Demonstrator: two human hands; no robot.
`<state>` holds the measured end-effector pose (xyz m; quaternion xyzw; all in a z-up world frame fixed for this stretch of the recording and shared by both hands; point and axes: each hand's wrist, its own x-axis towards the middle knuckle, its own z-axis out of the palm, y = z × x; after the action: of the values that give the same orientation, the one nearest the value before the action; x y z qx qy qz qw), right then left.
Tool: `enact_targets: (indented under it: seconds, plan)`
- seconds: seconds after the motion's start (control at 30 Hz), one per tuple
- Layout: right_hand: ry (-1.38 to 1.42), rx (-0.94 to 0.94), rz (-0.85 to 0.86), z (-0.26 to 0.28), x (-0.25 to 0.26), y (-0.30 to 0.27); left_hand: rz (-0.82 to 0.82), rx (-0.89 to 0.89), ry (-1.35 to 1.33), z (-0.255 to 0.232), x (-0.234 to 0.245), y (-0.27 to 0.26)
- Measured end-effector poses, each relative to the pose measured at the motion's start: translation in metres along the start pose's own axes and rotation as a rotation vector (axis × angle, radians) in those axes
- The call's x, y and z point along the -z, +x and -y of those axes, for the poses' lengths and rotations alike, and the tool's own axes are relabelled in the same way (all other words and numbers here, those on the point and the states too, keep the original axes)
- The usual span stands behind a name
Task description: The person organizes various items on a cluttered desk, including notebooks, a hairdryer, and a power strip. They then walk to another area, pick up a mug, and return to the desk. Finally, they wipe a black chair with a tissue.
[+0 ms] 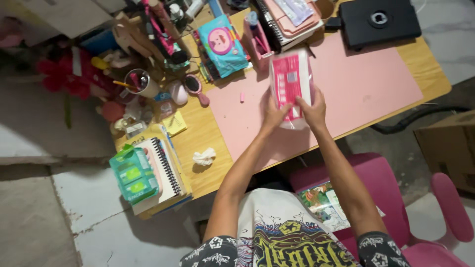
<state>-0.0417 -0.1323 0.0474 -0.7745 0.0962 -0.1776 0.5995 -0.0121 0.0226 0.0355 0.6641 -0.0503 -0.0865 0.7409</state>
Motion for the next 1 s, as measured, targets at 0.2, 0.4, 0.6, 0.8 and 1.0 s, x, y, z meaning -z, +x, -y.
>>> enact_targets:
  seconds: [0.2,0.4,0.6,0.8,1.0]
  plan:
    - [0.291,0.142,0.156,0.094,-0.088,0.072,-0.213,-0.326,0.034,-0.084,0.079,0.058]
    - [0.199,0.012,0.348,0.114,-0.191,0.180,-0.274,-0.242,0.045,-0.100,0.165,0.151]
    - [0.012,-0.080,0.407,0.054,-0.252,0.225,-0.211,-0.162,0.397,-0.041,0.213,0.197]
    - [-0.239,0.683,0.077,0.034,-0.226,0.148,-0.261,-0.116,0.083,0.000,0.236,0.143]
    - [-0.438,0.783,0.640,0.023,-0.194,0.050,-0.544,-0.043,0.256,0.044,0.249,-0.005]
